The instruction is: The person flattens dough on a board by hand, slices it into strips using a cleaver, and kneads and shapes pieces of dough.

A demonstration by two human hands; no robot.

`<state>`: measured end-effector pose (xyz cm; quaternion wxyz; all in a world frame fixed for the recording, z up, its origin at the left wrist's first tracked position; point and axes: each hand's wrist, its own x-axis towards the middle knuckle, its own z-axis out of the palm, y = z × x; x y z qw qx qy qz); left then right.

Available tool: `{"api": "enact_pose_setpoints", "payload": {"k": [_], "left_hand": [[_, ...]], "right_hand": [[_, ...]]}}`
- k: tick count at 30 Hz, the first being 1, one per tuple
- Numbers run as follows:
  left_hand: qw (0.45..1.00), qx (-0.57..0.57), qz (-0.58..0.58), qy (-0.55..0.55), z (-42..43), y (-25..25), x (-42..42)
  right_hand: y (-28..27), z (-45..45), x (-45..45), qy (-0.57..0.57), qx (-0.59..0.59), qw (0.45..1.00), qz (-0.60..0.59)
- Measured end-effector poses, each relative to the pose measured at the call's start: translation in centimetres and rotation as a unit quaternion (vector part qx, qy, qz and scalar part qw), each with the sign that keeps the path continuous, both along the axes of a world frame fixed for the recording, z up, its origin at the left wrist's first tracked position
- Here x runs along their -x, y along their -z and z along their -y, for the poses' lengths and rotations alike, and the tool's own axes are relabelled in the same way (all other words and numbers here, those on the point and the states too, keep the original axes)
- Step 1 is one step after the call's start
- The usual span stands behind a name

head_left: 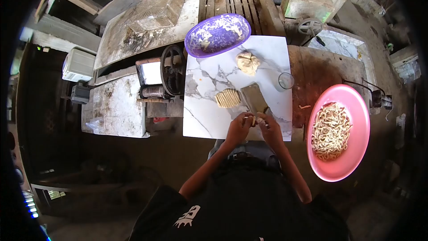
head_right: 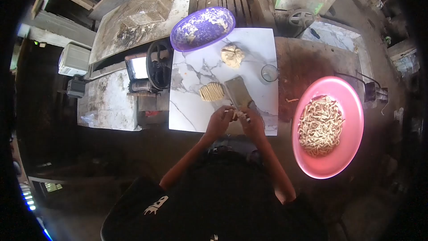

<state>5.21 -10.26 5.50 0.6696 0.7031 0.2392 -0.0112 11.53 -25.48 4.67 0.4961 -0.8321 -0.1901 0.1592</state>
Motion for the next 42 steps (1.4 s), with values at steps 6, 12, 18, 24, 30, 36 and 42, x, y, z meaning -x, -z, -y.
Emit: {"api": "enact_pose_setpoints", "payload": {"k": [6, 12, 18, 24, 30, 36, 42], "left_hand": [[0.998, 0.069, -0.015, 0.003, 3.4, 0.5, 0.5], [0.961, 0.270, -0.038, -0.045, 6.0, -0.2, 0.9], [0.978, 0.208, 0.031, 0.007, 8.1, -0.9, 1.3], [0.983, 0.165, 0.082, -0.022, 10.0, -2.8, 1.0], [0.995, -0.023, 0.093, 0.001, 10.2, -3.9, 1.1], [0.969, -0.184, 0.161, 0.026, 10.3, -4.6, 1.6], [0.974, -0.159, 0.163, -0.004, 10.6, -5.2, 2.0]], "right_hand": [[-0.1, 3.5, 0.2, -0.043, -0.064, 0.960, -0.268], [1.4, 6.8, -0.2, -0.044, -0.152, 0.955, -0.249], [2.3, 8.8, -0.7, -0.010, -0.211, 0.935, -0.285], [-0.2, 10.0, -0.9, 0.021, -0.143, 0.952, -0.270], [-0.3, 10.8, -1.0, -0.008, -0.162, 0.950, -0.266], [-4.6, 11.0, -1.6, 0.004, -0.148, 0.955, -0.257], [-6.6, 12.9, -2.5, 0.042, -0.226, 0.937, -0.262]]}}
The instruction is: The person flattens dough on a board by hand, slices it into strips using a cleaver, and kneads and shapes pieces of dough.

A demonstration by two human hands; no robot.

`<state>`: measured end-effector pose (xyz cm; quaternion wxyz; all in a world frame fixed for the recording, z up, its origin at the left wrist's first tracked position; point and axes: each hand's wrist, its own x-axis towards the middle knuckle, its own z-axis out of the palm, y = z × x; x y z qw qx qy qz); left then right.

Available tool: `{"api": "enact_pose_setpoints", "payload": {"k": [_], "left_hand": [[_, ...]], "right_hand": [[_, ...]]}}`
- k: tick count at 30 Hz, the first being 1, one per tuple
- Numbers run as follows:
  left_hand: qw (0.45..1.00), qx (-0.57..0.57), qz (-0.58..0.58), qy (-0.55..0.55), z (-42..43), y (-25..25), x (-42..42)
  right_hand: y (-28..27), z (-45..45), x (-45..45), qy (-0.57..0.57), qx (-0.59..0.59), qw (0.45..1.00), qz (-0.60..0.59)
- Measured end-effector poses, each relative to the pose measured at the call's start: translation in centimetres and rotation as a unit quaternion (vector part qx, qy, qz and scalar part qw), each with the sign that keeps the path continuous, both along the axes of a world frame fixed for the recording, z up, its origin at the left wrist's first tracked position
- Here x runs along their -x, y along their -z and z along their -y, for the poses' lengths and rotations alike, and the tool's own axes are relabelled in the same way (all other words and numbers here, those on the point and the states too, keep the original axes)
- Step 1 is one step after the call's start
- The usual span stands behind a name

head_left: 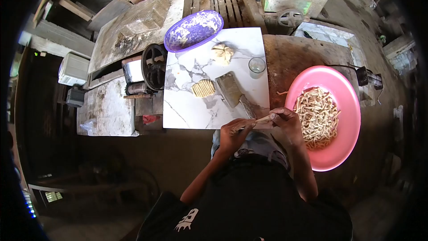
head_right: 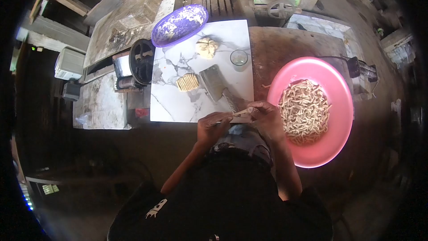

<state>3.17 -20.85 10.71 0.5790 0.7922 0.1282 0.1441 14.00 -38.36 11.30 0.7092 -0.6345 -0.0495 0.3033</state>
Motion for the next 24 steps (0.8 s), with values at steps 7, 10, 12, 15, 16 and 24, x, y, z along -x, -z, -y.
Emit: {"api": "enact_pose_setpoints", "payload": {"k": [7, 10, 12, 15, 16, 24], "left_hand": [[0.999, -0.007, 0.043, 0.015, 0.3, 0.2, -0.4], [0.998, 0.003, 0.039, 0.053, 0.3, -0.7, -1.1], [0.995, 0.017, 0.036, 0.087, 0.5, -0.6, -1.5], [0.993, 0.007, 0.021, 0.115, 1.4, 0.2, -2.3], [0.989, 0.104, -0.005, 0.102, 2.2, -0.1, -2.6], [0.969, 0.164, -0.032, 0.181, 4.5, -2.7, -4.1]], "right_hand": [[-1.7, 2.2, -0.2, 0.052, -0.053, 0.997, 0.004], [-3.2, 4.6, -0.9, 0.073, 0.009, 0.995, 0.060], [-3.1, 6.5, -1.4, 0.122, -0.011, 0.990, 0.072], [-3.6, 8.4, -1.7, 0.168, 0.028, 0.983, 0.075], [-3.9, 8.6, -1.5, 0.169, 0.019, 0.982, 0.084], [-4.0, 5.4, 3.4, 0.013, -0.038, 0.997, 0.061]]}}
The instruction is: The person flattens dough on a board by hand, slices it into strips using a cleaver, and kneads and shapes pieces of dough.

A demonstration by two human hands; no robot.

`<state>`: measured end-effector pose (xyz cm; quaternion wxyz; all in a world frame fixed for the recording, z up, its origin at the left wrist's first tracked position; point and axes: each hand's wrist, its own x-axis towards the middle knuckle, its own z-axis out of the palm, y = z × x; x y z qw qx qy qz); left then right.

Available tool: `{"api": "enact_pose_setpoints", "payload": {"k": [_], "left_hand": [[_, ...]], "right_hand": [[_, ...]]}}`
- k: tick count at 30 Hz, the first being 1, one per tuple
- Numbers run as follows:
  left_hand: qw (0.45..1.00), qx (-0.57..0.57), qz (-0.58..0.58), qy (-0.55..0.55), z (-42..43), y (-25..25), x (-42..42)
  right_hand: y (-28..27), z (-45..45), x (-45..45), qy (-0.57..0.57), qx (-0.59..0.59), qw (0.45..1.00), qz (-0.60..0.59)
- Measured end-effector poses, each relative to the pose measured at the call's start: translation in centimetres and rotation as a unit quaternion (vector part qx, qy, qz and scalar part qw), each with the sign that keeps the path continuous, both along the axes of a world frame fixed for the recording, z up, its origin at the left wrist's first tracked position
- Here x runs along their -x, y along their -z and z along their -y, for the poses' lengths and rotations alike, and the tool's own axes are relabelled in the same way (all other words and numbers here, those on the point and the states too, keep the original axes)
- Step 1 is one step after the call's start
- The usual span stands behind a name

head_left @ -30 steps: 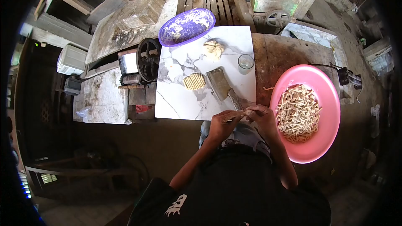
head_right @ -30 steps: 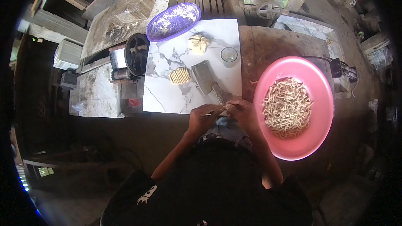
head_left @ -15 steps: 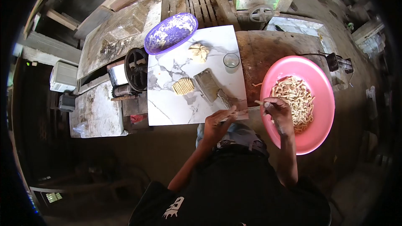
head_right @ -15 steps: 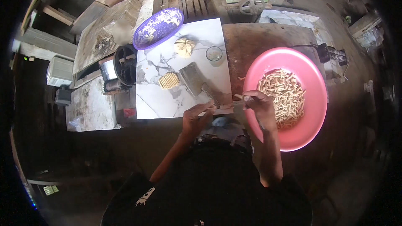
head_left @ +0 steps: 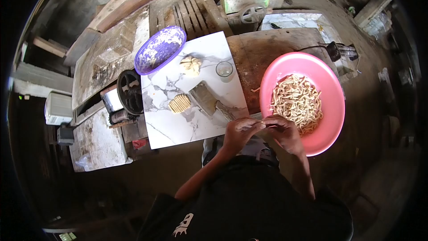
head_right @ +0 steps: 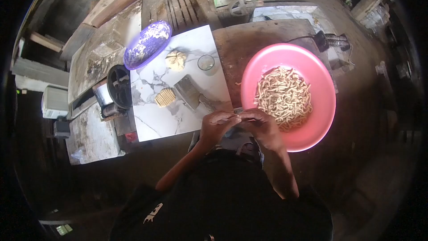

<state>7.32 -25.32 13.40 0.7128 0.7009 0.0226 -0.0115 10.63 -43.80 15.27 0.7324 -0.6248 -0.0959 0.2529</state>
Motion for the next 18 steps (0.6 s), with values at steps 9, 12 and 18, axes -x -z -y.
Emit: {"api": "enact_pose_setpoints", "payload": {"k": [9, 12, 18], "left_hand": [[0.983, -0.024, -0.130, 0.125, -2.6, 2.7, 1.4], [0.978, -0.070, -0.164, 0.108, -2.5, 3.1, 2.0], [0.950, 0.200, -0.234, 0.061, -2.8, 1.7, 2.7]], "right_hand": [[0.2, -1.4, 1.1, -0.047, 0.032, 0.998, 0.034], [0.9, -1.9, 1.2, -0.060, 0.115, 0.991, 0.041], [-0.1, -3.8, 1.2, -0.029, 0.232, 0.954, 0.188]]}}
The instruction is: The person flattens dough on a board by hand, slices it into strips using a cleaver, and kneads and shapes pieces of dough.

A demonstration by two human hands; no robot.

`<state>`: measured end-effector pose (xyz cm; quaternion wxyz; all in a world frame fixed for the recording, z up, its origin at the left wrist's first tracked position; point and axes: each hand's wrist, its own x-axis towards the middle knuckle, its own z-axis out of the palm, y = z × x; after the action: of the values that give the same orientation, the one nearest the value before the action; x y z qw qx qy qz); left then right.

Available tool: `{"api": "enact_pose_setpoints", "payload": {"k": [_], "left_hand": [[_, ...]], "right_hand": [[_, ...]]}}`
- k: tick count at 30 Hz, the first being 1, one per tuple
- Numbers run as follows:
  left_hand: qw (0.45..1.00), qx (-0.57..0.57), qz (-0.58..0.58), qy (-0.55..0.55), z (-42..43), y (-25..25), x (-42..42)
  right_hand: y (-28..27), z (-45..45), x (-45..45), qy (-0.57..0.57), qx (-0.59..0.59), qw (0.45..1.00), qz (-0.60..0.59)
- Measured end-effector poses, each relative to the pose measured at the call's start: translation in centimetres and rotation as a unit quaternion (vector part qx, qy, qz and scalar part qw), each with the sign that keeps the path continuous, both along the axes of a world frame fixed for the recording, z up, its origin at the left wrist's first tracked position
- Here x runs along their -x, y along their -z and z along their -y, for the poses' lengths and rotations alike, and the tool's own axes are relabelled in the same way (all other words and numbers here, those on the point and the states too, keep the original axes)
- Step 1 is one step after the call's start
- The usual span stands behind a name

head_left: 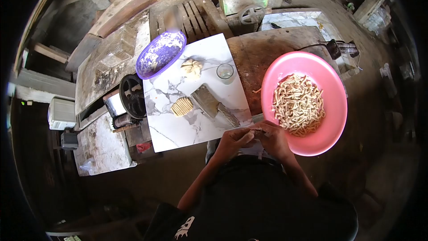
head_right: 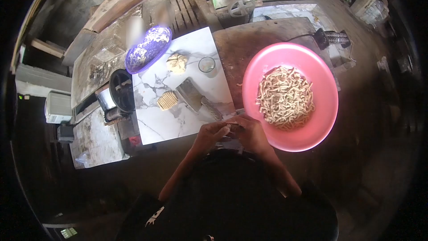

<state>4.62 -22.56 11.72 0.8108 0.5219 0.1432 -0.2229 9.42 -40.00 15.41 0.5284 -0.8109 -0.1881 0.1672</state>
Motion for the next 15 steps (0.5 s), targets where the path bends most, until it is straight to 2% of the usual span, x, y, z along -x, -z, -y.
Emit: {"api": "enact_pose_setpoints", "payload": {"k": [2, 6, 9, 11, 12, 14, 15], "left_hand": [[0.996, -0.049, 0.078, -0.010, 0.1, 0.2, 0.3], [0.996, -0.037, 0.060, -0.053, 0.1, 1.0, 0.7], [0.992, -0.051, 0.084, -0.085, -0.6, 2.3, 0.7], [0.986, -0.067, 0.125, -0.083, -1.5, 3.4, 0.9], [0.986, -0.070, 0.125, -0.089, -1.9, 3.2, 0.9], [0.986, -0.038, 0.004, -0.159, -2.9, 2.4, 0.9], [0.985, -0.041, 0.003, -0.167, -3.7, 2.4, 0.9]], "right_hand": [[1.0, -0.2, 0.0, -0.010, 0.031, 0.993, 0.112], [1.6, -1.2, 0.0, 0.007, 0.050, 0.982, 0.182], [1.5, -1.8, -0.5, -0.020, -0.017, 0.991, 0.134], [2.2, -2.3, -1.4, -0.078, -0.030, 0.996, -0.018], [2.4, -3.0, -2.1, -0.084, -0.032, 0.996, -0.017], [2.8, -5.0, -3.9, -0.106, 0.025, 0.994, -0.016], [3.3, -6.4, -4.8, -0.114, 0.022, 0.993, -0.017]]}}
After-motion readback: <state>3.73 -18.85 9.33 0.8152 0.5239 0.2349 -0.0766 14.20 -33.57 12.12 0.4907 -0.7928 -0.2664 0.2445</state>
